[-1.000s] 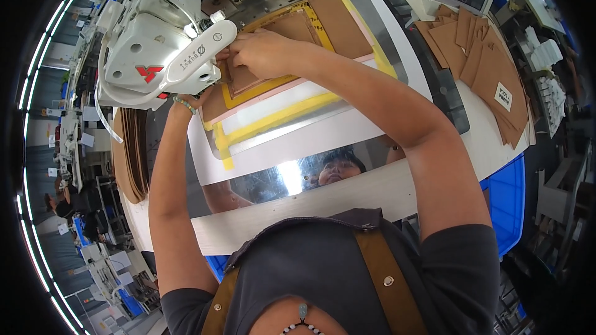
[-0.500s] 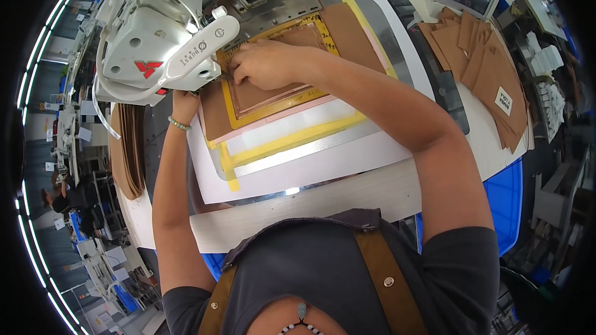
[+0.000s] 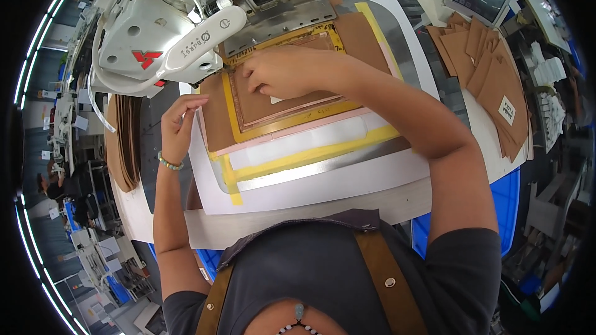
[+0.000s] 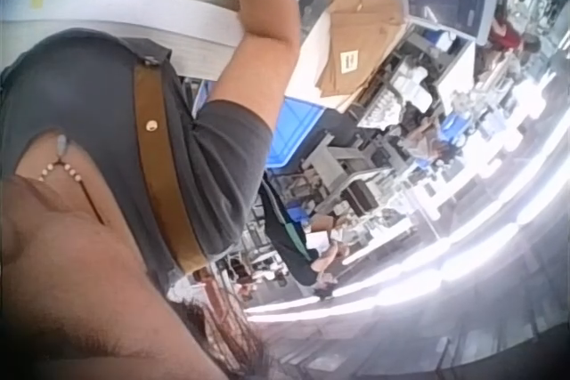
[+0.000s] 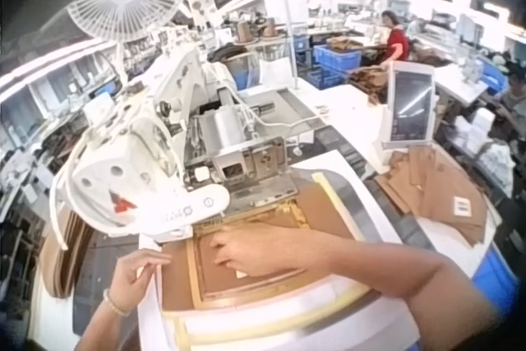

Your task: Positioning leather patches on a template and using an automated sewing machine to stitch them.

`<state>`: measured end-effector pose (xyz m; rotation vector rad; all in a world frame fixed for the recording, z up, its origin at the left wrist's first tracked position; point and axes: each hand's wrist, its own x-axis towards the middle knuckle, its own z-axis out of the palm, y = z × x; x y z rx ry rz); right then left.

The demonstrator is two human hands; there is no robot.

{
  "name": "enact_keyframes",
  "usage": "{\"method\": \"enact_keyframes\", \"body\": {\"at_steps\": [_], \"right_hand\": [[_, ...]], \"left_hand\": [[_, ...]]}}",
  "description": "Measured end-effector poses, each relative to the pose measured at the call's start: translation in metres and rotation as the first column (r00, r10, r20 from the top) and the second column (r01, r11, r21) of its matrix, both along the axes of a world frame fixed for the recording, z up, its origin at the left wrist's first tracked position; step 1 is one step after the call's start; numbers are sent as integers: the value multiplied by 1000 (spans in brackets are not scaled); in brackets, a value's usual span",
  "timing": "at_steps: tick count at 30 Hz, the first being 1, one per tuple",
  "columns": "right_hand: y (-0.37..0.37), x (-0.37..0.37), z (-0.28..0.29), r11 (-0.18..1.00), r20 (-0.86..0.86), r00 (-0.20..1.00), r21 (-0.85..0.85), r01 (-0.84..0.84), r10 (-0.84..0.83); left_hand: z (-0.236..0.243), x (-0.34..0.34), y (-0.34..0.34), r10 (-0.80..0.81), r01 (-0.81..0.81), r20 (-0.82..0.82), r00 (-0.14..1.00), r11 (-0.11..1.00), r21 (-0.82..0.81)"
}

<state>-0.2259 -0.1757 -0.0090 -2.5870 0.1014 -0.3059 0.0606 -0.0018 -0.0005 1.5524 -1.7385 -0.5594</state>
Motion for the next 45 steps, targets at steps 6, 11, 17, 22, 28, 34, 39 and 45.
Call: {"method": "enact_keyframes", "body": {"at_steps": [6,11,17,22,28,34,39,45], "right_hand": [[-7,-80,46,945,-133,939,-121,304,-319],[-3,-115,1,796,9,942,-532,289,-336],[10,-109,-6,707,-2,903,-623,335,-429],[26,-89,6,652,-52,856,-672,351,-514],[26,-88,14,692,-121,830,-624,363,-545],[20,-89,10,697,-40,857,-602,390,-514],[18,-82,16,704,-45,864,-601,377,-501],[12,-80,21,716,-113,861,-615,332,-496]], "left_hand": [[13,-56,-10,-211,223,320,924,975,1],[-8,-79,-21,-231,279,548,804,960,-6],[-17,-85,-21,-182,230,732,656,972,36],[-19,-81,-21,-150,266,786,600,964,-20],[-16,-84,-24,-189,254,765,616,967,35],[-19,-78,-25,-180,277,748,639,961,-5],[-15,-78,-24,-166,257,740,652,966,-9],[-15,-80,-23,-131,240,754,644,970,-36]]}}
